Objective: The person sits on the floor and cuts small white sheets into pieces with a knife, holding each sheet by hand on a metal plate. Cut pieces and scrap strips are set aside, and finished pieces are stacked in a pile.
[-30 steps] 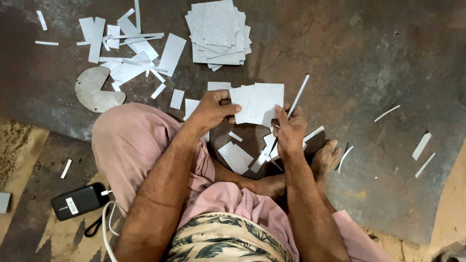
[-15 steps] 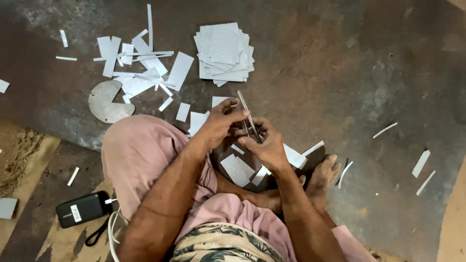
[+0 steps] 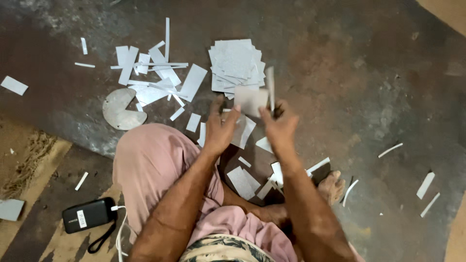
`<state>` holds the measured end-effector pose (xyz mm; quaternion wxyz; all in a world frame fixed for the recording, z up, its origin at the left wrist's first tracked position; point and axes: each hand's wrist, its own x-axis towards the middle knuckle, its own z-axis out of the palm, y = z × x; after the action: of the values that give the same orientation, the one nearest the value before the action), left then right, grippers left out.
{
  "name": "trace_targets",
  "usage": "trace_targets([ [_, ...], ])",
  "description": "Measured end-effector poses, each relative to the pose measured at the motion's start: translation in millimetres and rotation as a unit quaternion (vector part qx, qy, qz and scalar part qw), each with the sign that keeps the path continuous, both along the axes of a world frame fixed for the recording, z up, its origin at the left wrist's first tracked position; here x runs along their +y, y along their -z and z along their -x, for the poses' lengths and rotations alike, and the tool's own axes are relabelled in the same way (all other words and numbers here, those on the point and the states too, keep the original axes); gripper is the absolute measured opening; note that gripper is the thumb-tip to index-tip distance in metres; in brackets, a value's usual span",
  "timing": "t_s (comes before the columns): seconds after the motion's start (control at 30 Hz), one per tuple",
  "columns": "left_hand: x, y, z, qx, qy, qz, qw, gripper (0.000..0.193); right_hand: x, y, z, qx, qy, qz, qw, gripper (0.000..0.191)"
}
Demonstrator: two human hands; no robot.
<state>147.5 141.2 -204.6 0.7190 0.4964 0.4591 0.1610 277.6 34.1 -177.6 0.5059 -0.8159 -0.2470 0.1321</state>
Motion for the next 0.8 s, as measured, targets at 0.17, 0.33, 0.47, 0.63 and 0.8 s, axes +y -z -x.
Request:
trace_targets([
  [0.17, 0, 5, 12, 0.242, 0.148, -0.442, 0.851, 0.073, 56, -16, -61, 0.293, 0.039, -0.057, 0.953, 0.017],
  [0.33, -2, 5, 8, 0.27, 0.232, -0.424, 0.833, 0.09, 66, 5, -83, 0.185, 0.003, 0.034, 0.982, 0.029],
  [0.47, 1, 4, 5, 0.3, 0.24, -0.429, 0.818, 0.076, 3, 25, -67, 0.017, -0.023, 0.202, 0.979, 0.04],
  [0.63, 3, 7, 1, 0.284, 0.175, -0.425, 0.841, 0.063, -88, 50, -2, -0.17, -0.045, 0.339, 0.924, 0.057],
  [0.8, 20, 11, 8, 0.157, 0.036, -0.351, 0.922, 0.029, -99, 69, 19, 0.022, -0.007, 0.349, 0.937, 0.052],
])
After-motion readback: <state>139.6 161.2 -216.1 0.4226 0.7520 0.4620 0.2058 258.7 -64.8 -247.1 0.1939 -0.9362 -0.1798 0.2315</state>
